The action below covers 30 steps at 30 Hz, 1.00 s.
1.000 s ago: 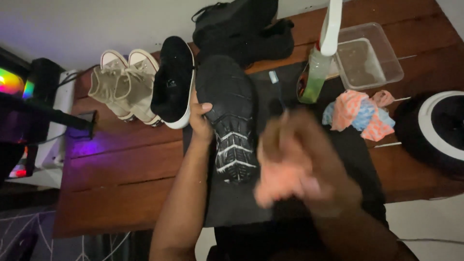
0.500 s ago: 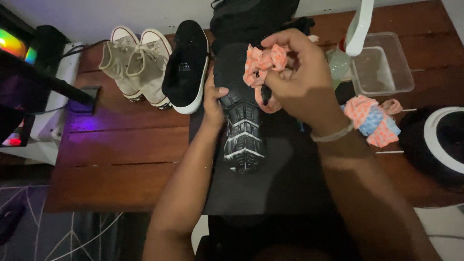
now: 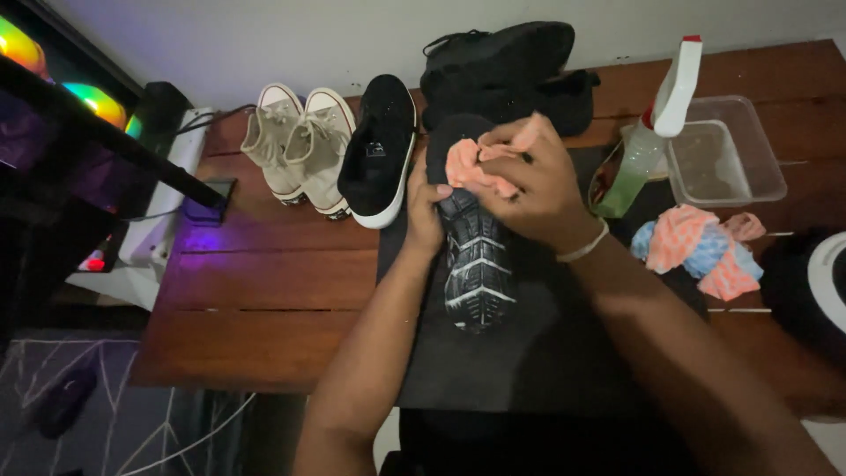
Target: The person scrubs the sole of a black shoe with a small cloth while holding it on a black mat. The person repeatedly wipes the tread pattern and edges of the sole throughout the clip.
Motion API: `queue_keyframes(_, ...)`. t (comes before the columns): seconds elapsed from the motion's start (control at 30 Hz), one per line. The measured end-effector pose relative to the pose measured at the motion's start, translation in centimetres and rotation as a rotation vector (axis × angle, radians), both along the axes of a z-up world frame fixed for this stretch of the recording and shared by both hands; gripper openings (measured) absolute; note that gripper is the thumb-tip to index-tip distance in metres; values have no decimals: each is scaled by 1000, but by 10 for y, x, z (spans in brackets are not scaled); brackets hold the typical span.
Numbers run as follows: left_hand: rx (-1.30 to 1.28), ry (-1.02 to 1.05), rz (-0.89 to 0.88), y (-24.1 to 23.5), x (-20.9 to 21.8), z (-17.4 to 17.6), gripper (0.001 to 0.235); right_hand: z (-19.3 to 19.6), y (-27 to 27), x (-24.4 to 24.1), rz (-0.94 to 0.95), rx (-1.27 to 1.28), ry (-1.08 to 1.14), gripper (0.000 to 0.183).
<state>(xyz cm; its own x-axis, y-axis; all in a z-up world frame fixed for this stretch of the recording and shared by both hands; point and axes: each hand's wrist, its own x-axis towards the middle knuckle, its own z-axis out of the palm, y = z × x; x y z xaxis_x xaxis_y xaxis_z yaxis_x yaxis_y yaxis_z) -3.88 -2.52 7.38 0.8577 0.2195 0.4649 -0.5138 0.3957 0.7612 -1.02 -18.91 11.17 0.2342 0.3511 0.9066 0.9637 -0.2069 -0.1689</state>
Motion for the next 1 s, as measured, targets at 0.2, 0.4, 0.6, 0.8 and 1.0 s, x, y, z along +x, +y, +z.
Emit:
queue_keyframes(0.2,63,52,55,-5,6,-17,50,-6,-11,-17,-65,95,76,21)
queue_keyframes(0.4,103,61,80,4,9,-29,47,-16,-16,-32,-91,64,193,32)
queue_keyframes(0.6,32,48,36,3,8,-26,50,-51,-39,-9,-185,104,16,22)
queue_keyframes(0.8,-64,-1,-53,3,7,-18,54,-40,-39,-12,-33,357,479,13)
queue_keyframes(1.0,-282,92,-77,15,24,-57,54,-41,-28,-25,220,553,968,37)
